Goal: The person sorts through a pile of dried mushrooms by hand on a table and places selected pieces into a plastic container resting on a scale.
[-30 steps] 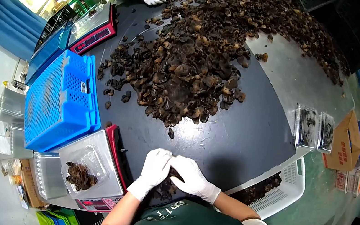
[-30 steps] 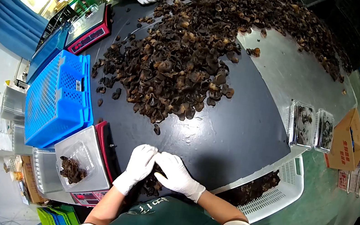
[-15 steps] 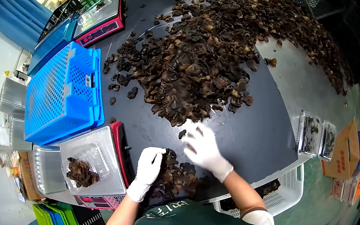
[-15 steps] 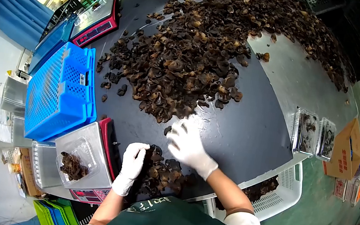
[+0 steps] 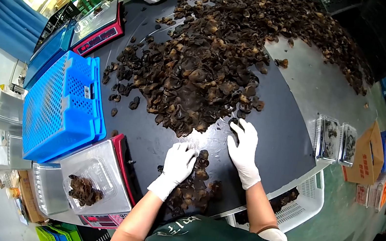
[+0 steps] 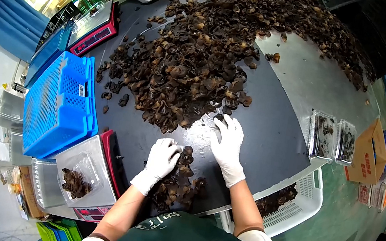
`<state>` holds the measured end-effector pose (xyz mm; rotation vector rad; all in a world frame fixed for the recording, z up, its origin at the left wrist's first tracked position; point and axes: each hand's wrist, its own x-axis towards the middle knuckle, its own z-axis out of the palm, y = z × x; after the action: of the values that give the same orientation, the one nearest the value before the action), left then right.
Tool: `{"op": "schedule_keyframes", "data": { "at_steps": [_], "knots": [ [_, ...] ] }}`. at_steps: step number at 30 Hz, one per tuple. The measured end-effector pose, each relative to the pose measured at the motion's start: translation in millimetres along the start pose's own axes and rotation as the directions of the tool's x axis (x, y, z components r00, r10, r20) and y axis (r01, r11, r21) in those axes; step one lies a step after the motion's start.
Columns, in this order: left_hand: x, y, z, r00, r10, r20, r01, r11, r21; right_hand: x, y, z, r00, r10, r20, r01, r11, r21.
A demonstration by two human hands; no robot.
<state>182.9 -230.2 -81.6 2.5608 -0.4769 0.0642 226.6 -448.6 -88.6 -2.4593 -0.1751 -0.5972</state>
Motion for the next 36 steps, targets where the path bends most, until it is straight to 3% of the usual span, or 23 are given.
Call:
{"op": "schedule_keyframes", "data": {
  "at_steps": [2, 4, 7, 9, 12, 14, 17, 20, 26, 30, 33, 36],
  "knots": [
    [-9.0, 2.1, -1.6, 1.0, 0.015, -0.026, -0.015, 1.0, 0.023, 12.5, -2.3, 4.1, 0.997, -0.052, 0.056, 0.038, 0.974, 0.225],
    [-18.3, -0.5, -7.1, 0.999, -0.002, 0.051, 0.003, 1.0, -0.007, 10.2, -9.3, 18.1, 0.983, -0.114, 0.143, 0.058, 0.937, 0.343],
    [-28.1, -1.6, -13.5, 0.997, -0.018, 0.071, 0.023, 0.997, -0.077, 8.6, -27.7, 47.5, 0.977, -0.158, 0.144, 0.108, 0.945, 0.309],
    [-29.7, -0.5, -15.3, 0.996, -0.022, 0.085, 0.033, 0.991, -0.128, 17.9, -37.4, 60.5, 0.961, -0.106, 0.254, 0.111, 0.994, -0.005],
    [-31.1, 2.1, -18.2, 0.996, -0.054, 0.076, 0.068, 0.979, -0.194, 24.1, -37.0, 70.2, 0.911, -0.191, 0.366, 0.204, 0.979, 0.002],
    [-32.3, 2.5, -17.9, 0.996, -0.057, 0.074, 0.07, 0.977, -0.199, 23.1, -29.7, 71.8, 0.926, -0.215, 0.312, 0.219, 0.975, 0.021],
    [-34.4, 1.5, -17.1, 0.997, -0.059, 0.054, 0.069, 0.975, -0.21, 21.5, -31.3, 45.0, 0.927, -0.158, 0.34, 0.063, 0.96, 0.274],
    [-34.4, 0.6, -17.4, 0.998, -0.045, 0.034, 0.052, 0.975, -0.216, 14.1, -25.8, 2.5, 0.934, -0.141, 0.328, 0.037, 0.951, 0.306],
    [-20.8, 13.4, -14.6, 0.99, -0.125, -0.059, 0.109, 0.968, -0.225, -14.1, -4.1, -48.4, 0.926, -0.071, 0.371, -0.006, 0.979, 0.204],
    [-4.4, 31.0, -10.0, 0.997, -0.046, -0.06, 0.036, 0.986, -0.163, -25.1, -9.3, -50.4, 0.905, 0.008, 0.425, -0.048, 0.995, 0.085],
    [-3.7, 29.7, 0.9, 0.999, 0.018, 0.046, -0.018, 1.0, -0.001, -24.9, -15.3, -58.6, 0.913, 0.011, 0.408, -0.057, 0.993, 0.1],
    [-8.4, 16.3, 3.4, 0.994, -0.012, 0.111, 0.026, 0.992, -0.125, -30.4, -4.2, -62.9, 0.914, -0.03, 0.404, -0.031, 0.989, 0.143]
  ]
}}
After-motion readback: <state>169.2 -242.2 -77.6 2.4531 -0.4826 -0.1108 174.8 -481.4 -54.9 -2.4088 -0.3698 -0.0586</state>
